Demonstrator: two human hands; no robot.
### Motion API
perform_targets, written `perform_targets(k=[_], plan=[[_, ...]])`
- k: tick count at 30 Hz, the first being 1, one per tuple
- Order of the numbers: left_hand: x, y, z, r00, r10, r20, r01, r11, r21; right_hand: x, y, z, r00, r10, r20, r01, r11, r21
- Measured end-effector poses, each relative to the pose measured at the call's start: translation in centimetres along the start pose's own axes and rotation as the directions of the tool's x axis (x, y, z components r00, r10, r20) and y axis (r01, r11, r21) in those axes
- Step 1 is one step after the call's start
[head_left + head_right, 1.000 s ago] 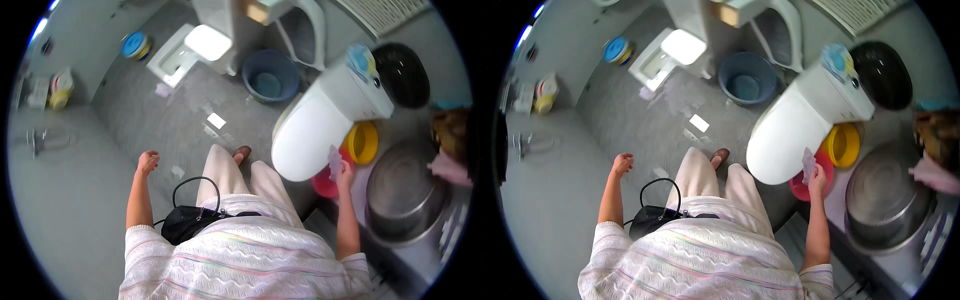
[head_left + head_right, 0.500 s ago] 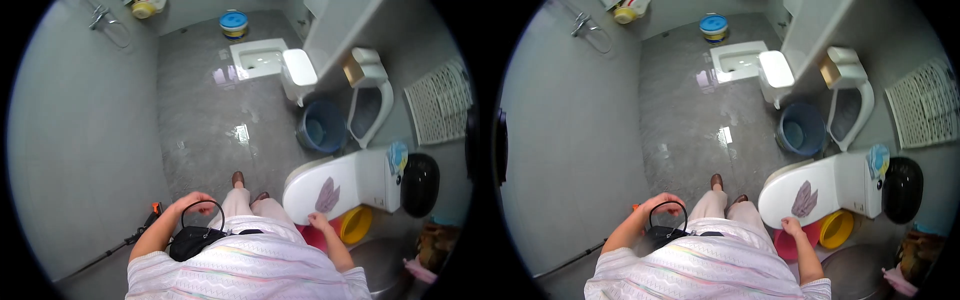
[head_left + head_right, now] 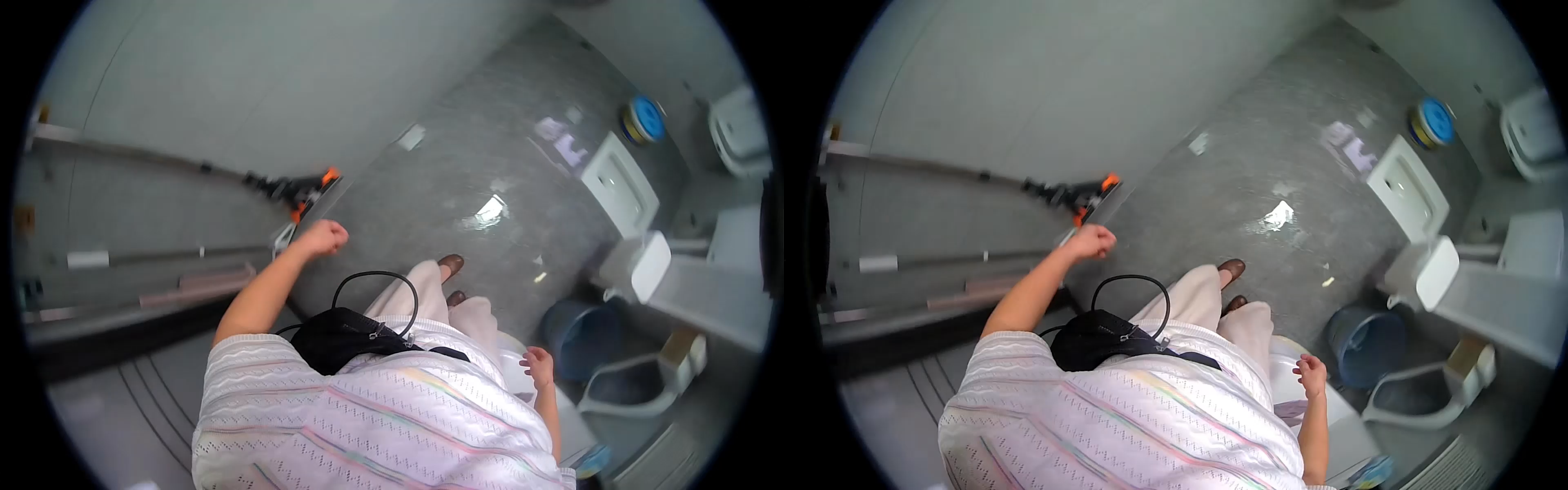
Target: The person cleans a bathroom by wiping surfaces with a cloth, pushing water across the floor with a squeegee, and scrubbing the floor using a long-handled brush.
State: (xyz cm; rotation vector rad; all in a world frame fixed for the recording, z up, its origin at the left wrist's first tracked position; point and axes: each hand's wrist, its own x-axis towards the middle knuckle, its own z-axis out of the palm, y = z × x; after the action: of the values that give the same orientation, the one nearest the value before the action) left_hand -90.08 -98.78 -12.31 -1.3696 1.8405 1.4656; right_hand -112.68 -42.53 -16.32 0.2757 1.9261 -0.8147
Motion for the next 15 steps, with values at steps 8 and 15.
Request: perform_targets(k=[8, 15], plan=[[-9.2, -19.7, -7.6, 0.796, -0.4, -0.453, 0.216, 0.888, -0.406, 8.1, -4.1, -1.1, 0.983, -0.091, 0.162, 0.15, 0.902, -0.405], [-16.9, -26.1, -15.2, 0.444, -0.492, -0.749, -0.085, 0.809, -0.582, 6.2, -9.0, 1.7, 0.96, -0.133, 0.247, 0.245, 0.829, -0.502]])
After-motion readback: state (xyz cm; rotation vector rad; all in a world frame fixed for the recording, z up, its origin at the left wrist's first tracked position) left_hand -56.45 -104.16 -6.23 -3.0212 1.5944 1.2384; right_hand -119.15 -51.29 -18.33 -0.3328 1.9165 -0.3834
